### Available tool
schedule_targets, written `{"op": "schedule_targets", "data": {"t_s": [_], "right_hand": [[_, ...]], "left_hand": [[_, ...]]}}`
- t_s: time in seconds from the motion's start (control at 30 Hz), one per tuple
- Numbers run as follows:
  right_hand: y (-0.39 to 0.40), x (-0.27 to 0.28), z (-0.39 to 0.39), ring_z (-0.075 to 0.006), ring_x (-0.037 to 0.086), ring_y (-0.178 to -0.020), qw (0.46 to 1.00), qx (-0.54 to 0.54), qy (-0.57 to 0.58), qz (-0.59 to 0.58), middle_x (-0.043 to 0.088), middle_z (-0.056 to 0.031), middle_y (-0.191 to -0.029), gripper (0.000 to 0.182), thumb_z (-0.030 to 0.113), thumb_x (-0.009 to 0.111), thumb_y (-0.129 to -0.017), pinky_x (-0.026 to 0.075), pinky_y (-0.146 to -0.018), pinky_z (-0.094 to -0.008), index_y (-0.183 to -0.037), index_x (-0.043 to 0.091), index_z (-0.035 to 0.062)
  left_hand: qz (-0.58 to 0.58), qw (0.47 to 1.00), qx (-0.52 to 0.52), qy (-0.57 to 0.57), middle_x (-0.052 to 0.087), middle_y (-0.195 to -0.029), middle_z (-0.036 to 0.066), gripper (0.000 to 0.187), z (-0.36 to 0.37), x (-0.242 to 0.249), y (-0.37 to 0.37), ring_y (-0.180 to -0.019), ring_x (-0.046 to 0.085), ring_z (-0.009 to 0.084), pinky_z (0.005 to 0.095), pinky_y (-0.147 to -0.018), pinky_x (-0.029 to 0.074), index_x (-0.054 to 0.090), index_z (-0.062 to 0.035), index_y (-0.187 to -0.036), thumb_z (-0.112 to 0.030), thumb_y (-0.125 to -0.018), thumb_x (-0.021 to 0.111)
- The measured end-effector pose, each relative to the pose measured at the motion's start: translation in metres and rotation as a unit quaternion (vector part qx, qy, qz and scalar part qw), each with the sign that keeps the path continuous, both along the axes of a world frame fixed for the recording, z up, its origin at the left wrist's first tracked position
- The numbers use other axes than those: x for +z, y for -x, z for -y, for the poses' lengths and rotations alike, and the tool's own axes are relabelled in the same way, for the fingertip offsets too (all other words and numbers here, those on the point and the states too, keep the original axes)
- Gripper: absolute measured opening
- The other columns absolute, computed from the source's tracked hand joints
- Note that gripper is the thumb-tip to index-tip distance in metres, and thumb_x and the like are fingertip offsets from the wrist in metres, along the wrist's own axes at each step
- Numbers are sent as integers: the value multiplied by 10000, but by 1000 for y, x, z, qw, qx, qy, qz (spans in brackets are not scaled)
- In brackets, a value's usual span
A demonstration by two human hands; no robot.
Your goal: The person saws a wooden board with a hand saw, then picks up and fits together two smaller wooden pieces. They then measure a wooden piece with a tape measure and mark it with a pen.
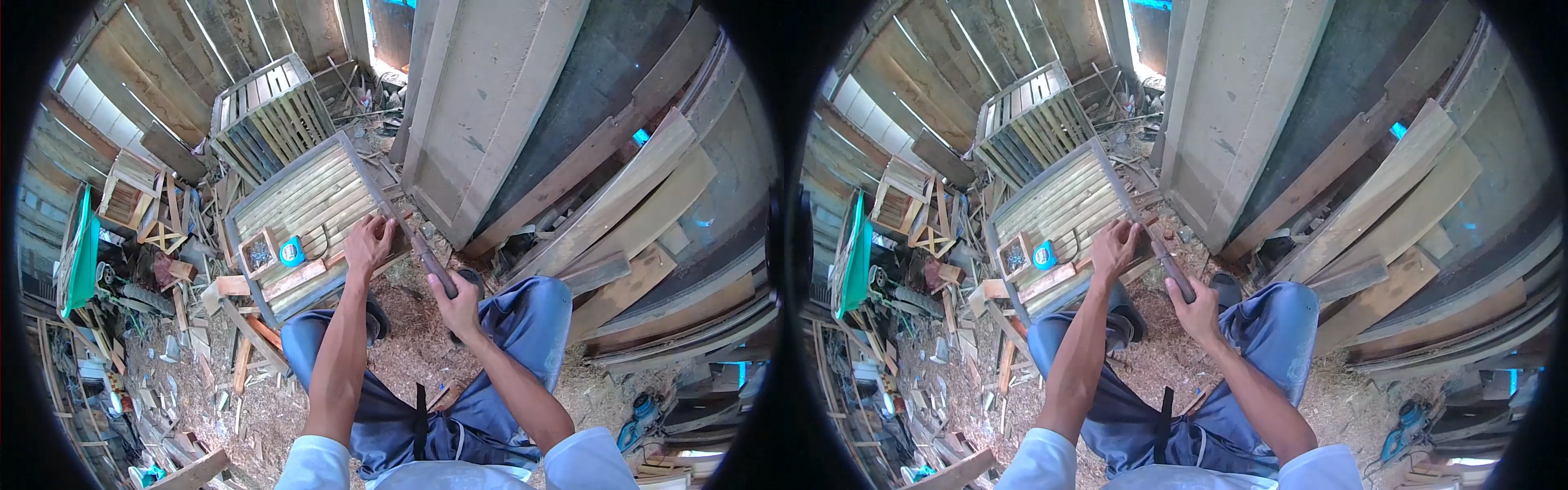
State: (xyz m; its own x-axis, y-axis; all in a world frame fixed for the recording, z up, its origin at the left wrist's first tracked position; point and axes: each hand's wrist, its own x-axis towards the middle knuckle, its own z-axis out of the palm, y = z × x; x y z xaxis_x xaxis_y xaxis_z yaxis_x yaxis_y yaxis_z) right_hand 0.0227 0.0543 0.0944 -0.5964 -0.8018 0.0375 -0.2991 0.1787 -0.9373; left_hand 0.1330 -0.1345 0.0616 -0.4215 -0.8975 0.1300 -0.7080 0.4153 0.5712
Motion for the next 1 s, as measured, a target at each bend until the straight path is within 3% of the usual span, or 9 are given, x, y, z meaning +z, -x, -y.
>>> {"op": "schedule_targets", "data": {"t_s": [0.23, 0.53, 0.63, 0.73, 0.83, 0.93, 1.0], "right_hand": [[6, -7, -8, -118, 427, -472, 994, -31, 22, 104, 467, -62, -497, 382, 332, 681, -903, 342, -469, -361, -742, 617, -8], [-8, -34, -13, -127, 442, -486, 992, -52, 10, 112, 465, -73, -518, 365, 319, 682, -904, 359, -483, -360, -760, 623, -10], [-7, -29, -12, -82, 479, -474, 998, -32, 9, 56, 522, -19, -524, 353, 297, 663, -926, 370, -456, -287, -735, 605, 6], [-11, -15, -11, -121, 468, -498, 998, -14, -29, 47, 478, -88, -524, 366, 316, 675, -902, 380, -493, -361, -764, 626, -20], [-12, -18, -10, -149, 479, -480, 999, 21, -41, 20, 493, -95, -518, 371, 315, 668, -903, 388, -492, -364, -747, 624, -19], [-11, -9, -9, -127, 395, -495, 998, 5, -43, 37, 426, -66, -517, 366, 316, 669, -905, 348, -484, -359, -762, 628, -19], [-10, -11, -9, -131, 411, -480, 999, 6, -43, 15, 437, -72, -510, 359, 310, 672, -902, 355, -480, -361, -765, 632, -19]], "left_hand": [[-43, 999, -15, 10, 618, -833, 96, 420, -2, -4, -4, -784, 632, 303, 409, -687, 486, 730, -87, -901, -485, -907, 597], [-15, 999, -3, -46, 632, -824, 87, 441, -5, 3, -4, -780, 644, 290, 394, -686, 485, 739, -84, -893, -509, -875, 622], [-17, 998, -7, -57, 639, -836, 93, 450, -3, 2, -5, -793, 644, 294, 395, -702, 479, 735, -74, -891, -510, -874, 625], [-13, 998, -13, -52, 648, -867, 94, 449, -2, 0, -3, -819, 650, 300, 398, -715, 483, 734, -84, -909, -517, -879, 617], [-7, 998, -15, -63, 651, -891, 96, 448, -2, 3, -5, -832, 650, 304, 401, -722, 484, 732, -94, -924, -523, -883, 609], [-2, 997, -16, -69, 650, -895, 100, 459, -3, 5, -4, -836, 649, 310, 406, -725, 483, 729, -95, -926, -534, -883, 603], [-2, 998, -15, -67, 652, -895, 102, 468, -2, 6, -6, -838, 649, 313, 410, -728, 483, 726, -92, -919, -541, -881, 599]]}}
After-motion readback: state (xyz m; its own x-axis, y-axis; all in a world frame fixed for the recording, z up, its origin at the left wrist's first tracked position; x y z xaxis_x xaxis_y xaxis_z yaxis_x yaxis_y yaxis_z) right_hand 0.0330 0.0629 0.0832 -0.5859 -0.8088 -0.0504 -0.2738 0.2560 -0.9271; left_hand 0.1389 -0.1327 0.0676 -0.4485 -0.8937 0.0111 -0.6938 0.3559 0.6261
